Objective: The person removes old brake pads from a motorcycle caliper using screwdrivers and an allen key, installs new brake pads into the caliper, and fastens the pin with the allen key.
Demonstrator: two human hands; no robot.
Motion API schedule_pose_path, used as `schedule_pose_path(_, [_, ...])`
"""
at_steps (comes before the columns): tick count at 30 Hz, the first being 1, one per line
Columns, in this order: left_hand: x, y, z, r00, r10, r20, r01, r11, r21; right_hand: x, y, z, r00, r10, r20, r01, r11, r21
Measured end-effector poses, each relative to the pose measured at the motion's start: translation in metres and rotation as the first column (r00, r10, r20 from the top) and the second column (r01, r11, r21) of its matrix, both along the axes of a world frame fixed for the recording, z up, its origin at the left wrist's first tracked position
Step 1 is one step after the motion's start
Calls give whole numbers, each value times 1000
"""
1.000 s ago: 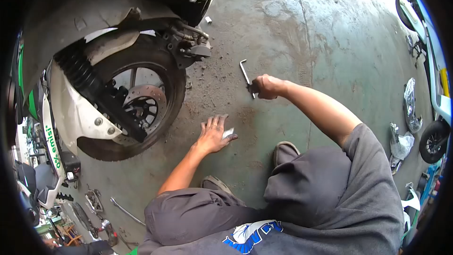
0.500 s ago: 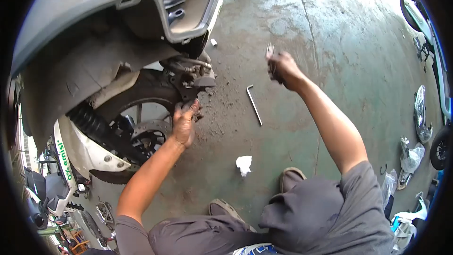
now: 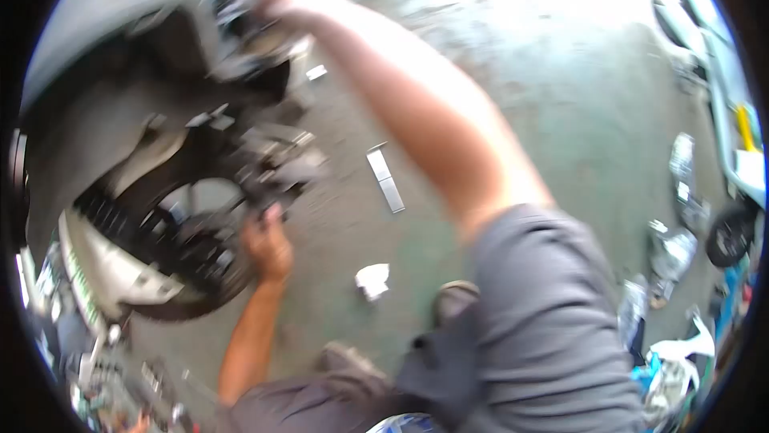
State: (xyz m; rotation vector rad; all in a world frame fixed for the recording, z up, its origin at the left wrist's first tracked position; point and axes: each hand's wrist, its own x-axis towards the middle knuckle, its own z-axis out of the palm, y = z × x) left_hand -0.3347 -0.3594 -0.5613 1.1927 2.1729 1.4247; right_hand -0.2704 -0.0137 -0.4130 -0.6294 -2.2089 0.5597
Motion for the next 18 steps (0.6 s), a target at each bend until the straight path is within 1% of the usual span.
schedule_pose_path(1, [-9,-12,-5,970,-140,-200,143,990,-2,0,-10,-4,988,-73,-138,74,997,-1])
schedule_pose_path(2, [-10,-20,-9,977,-173,127,163,983,89,-10,-11,2,972,-236,10,234,966,107])
schedule_pose_path(3, [16,-1,5,953,-259,157,238,961,141,-43,-2,-17,804,-512,-302,572,805,157])
schedule_pose_path(4, [37,11,22,826,-336,453,219,931,292,-48,-3,-13,819,-552,-155,564,824,44])
schedule_pose_path(5, [44,14,39,620,-394,678,157,910,384,-58,-8,-21,762,-547,-347,596,801,46])
schedule_pose_path(6, [27,16,31,439,-396,806,101,913,394,-43,-2,-22,748,-601,-282,632,774,27])
schedule_pose_path(7, [9,14,25,239,-376,895,24,924,382,-49,-10,-16,768,-594,-240,611,792,-7])
schedule_pose_path(8, [-30,20,-16,73,-333,940,13,943,333,-30,-28,-1,842,-487,-235,438,869,-230])
schedule_pose_path(9, [-61,25,-53,131,-336,933,50,942,332,-5,-41,14,900,-351,-260,223,881,-417])
schedule_pose_path(10, [-56,33,-29,0,-326,945,64,943,326,-11,-58,17,797,-420,-434,267,890,-370])
schedule_pose_path(11, [-40,38,-15,-3,-356,935,39,934,355,-12,-67,9,654,-495,-572,362,868,-339])
schedule_pose_path(12, [-26,43,-3,-62,-439,897,62,895,442,-4,-78,6,600,-460,-654,398,881,-255])
schedule_pose_path(13, [-20,43,-1,241,-431,869,201,899,390,5,-93,-2,541,-430,-723,455,873,-179])
schedule_pose_path(15, [-34,35,-1,533,-442,722,307,896,322,36,-135,-29,651,-207,-730,245,968,-56])
schedule_pose_path(16, [-41,27,-3,549,-490,677,416,863,288,59,-157,-49,801,-144,-581,153,988,-35])
schedule_pose_path(17, [-43,19,-7,557,-536,634,520,821,237,85,-170,-77,909,39,-416,-47,999,-10])
schedule_pose_path(18, [-46,15,-9,554,-580,597,619,767,172,110,-184,-84,918,266,-295,-325,930,-173])
